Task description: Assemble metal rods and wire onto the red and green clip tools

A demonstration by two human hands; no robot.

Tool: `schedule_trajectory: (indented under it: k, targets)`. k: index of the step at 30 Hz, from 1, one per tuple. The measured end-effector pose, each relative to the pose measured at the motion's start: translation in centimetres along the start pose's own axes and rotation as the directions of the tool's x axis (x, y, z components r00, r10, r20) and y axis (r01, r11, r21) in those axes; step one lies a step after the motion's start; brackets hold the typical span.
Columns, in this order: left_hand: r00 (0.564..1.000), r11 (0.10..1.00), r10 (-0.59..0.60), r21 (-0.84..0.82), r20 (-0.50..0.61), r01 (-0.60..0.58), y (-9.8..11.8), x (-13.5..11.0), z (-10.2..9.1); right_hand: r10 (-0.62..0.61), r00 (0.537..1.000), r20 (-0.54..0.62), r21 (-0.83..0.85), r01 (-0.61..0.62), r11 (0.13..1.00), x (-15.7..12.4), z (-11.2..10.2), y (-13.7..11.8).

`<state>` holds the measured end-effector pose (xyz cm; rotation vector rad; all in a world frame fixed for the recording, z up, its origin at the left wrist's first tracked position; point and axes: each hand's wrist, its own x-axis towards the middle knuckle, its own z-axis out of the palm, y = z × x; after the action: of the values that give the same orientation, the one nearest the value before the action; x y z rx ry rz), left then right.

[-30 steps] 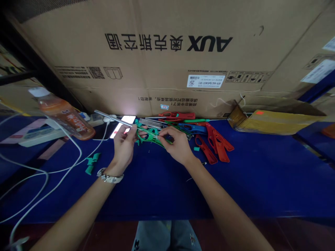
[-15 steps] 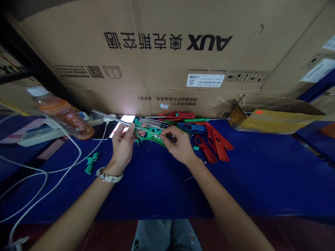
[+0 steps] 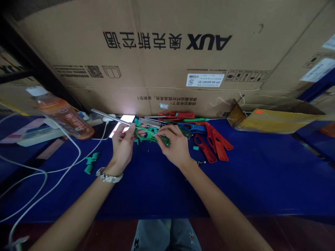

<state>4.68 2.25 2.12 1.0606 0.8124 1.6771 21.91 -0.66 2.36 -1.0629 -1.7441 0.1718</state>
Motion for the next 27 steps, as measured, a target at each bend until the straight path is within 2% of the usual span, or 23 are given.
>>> schedule_trajectory:
  k: [5,11,22,27]
  targets:
    - [1.000,1.000,-0.009,0.002,-0.008,0.009,0.0,0.0,0.1,0.047,0.998,-0.043,0.123,-0.042,0.992,0.0,0.2,-0.2]
    - [1.000,1.000,0.008,0.014,0.001,-0.008,0.0,0.0,0.0,0.151,0.988,-0.017,0.272,-0.140,0.952,0.1,0.4,0.0]
    - [1.000,0.999,0.018,0.029,-0.004,-0.018,0.1,0.1,-0.1,0.178,0.978,0.109,0.285,-0.203,0.937,0.1,-0.4,1.0]
    - [0.999,0.999,0.021,0.033,0.024,-0.022,0.1,0.0,0.0,0.303,0.943,0.141,0.365,-0.334,0.869,0.1,0.2,0.8]
